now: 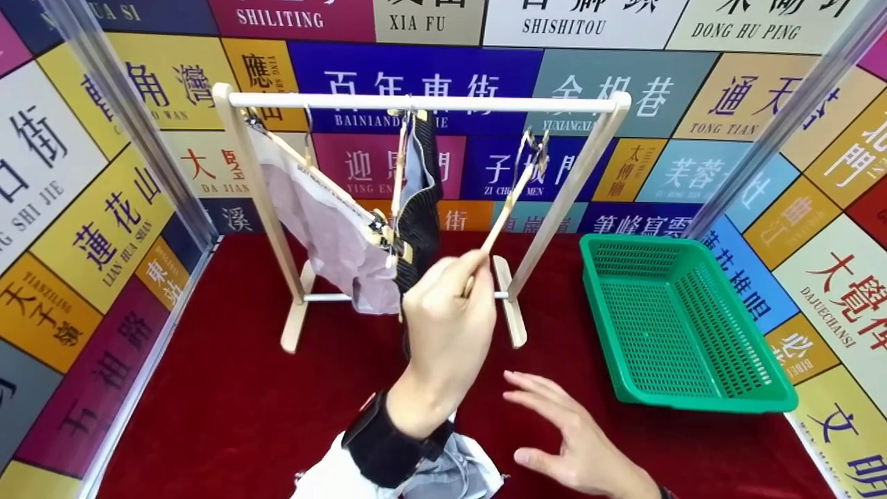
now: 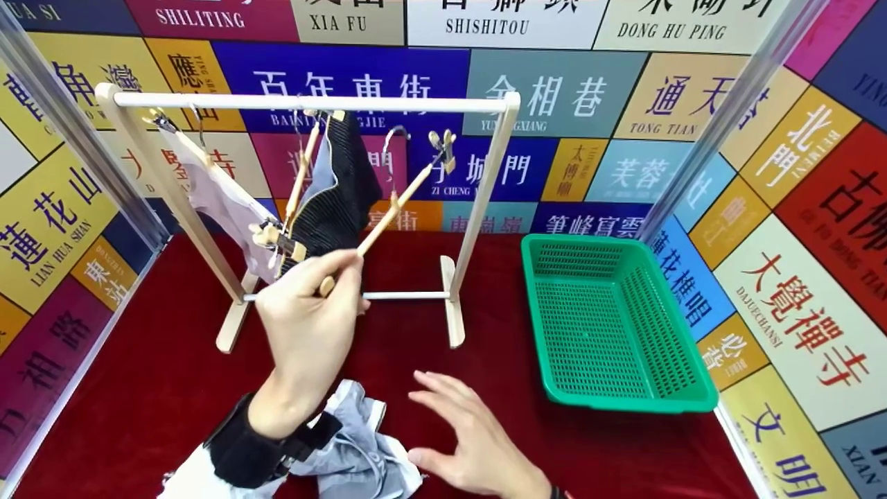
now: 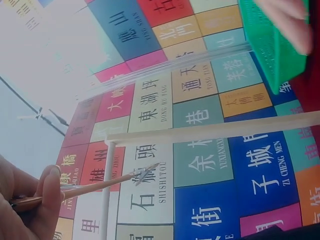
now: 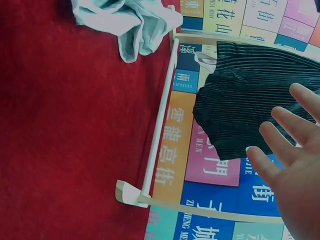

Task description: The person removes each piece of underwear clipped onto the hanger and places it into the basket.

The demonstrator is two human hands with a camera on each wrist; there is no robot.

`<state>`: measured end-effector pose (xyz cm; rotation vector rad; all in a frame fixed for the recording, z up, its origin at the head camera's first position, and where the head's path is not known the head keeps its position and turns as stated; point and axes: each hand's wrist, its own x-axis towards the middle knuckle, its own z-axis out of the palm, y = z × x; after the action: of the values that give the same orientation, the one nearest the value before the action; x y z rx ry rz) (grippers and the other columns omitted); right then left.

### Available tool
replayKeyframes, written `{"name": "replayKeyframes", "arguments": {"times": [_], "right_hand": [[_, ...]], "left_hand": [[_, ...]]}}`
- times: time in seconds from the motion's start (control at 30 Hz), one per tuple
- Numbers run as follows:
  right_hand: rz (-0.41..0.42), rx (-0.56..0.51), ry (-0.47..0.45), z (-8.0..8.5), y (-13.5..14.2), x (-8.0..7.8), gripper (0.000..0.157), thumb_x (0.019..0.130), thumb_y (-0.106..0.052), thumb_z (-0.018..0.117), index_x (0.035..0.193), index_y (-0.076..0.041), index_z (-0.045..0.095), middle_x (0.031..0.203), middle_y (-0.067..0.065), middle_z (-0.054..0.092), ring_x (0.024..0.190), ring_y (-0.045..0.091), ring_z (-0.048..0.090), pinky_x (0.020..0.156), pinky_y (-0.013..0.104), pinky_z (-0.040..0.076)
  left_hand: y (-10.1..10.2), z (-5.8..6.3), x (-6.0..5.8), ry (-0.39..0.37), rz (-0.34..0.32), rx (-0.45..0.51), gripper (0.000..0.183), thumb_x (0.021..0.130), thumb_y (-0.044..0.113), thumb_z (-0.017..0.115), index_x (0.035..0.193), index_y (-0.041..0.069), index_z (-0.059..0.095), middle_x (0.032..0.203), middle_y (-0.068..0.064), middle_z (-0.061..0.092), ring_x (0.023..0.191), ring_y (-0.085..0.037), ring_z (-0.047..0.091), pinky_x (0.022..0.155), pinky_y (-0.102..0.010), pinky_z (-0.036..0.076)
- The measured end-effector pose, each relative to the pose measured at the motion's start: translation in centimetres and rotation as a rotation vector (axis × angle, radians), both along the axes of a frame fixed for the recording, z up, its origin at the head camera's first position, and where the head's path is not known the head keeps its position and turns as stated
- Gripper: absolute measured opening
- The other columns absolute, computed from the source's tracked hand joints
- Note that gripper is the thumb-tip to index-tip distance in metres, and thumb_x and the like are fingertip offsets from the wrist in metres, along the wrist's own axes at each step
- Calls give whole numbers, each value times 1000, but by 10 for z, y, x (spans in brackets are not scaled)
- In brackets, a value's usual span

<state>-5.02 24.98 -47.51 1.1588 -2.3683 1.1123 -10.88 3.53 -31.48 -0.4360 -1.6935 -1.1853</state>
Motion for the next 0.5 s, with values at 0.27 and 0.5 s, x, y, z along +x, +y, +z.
{"name": "replayKeyframes", "arguments": {"times": [0.27, 0.5], "right_hand": [[-4, 36, -44, -10, -7, 4, 63, 90, -33, 81, 147, -17, 59, 152, 14, 55, 142, 29, 49, 116, 26, 36], [-19, 49, -87, -16, -9, 5, 62, 90, -33, 82, 147, -20, 59, 153, 11, 54, 142, 26, 49, 113, 30, 42]], "left_hand": [[7, 13, -12, -19, 13, 7, 14, 89, -11, 71, 97, -5, 80, 72, -7, 68, 59, -13, 58, 52, -21, 49], [13, 18, -28, -54, 36, 3, 16, 89, -11, 69, 99, -4, 80, 71, -7, 68, 60, -14, 58, 51, -22, 48]]}}
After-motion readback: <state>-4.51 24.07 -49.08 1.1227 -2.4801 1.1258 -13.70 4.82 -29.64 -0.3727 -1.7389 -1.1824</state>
